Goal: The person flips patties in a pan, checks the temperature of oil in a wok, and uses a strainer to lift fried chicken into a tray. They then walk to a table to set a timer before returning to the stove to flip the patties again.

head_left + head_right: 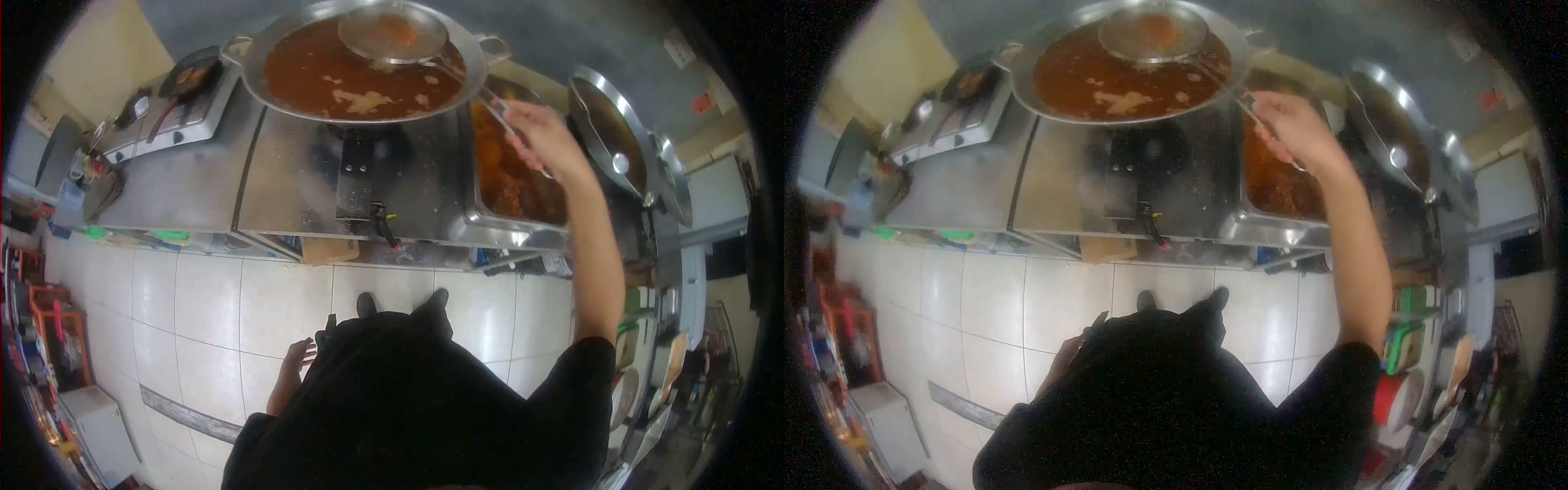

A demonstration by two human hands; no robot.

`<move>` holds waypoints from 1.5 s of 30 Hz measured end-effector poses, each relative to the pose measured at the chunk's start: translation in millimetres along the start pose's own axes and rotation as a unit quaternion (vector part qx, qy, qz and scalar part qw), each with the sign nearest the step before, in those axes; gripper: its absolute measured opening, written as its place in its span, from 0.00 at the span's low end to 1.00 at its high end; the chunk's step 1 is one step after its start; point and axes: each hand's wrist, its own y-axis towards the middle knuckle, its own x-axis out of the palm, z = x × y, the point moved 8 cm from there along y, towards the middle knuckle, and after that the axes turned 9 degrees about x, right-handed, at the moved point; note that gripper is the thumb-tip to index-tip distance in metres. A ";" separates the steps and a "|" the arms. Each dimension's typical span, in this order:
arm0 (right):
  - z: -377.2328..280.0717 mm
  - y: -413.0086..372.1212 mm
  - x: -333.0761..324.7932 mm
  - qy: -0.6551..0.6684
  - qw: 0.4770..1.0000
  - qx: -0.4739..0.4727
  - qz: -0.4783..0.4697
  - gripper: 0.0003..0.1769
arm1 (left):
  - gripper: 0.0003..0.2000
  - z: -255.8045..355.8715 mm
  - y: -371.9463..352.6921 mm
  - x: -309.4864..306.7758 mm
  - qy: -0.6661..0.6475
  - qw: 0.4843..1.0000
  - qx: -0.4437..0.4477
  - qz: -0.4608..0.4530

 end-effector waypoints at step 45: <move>359.9 -150.4 -57.2 -0.346 0.843 0.037 0.411 0.21 | 0.21 36.3 24.0 7.3 0.067 0.998 0.005 0.003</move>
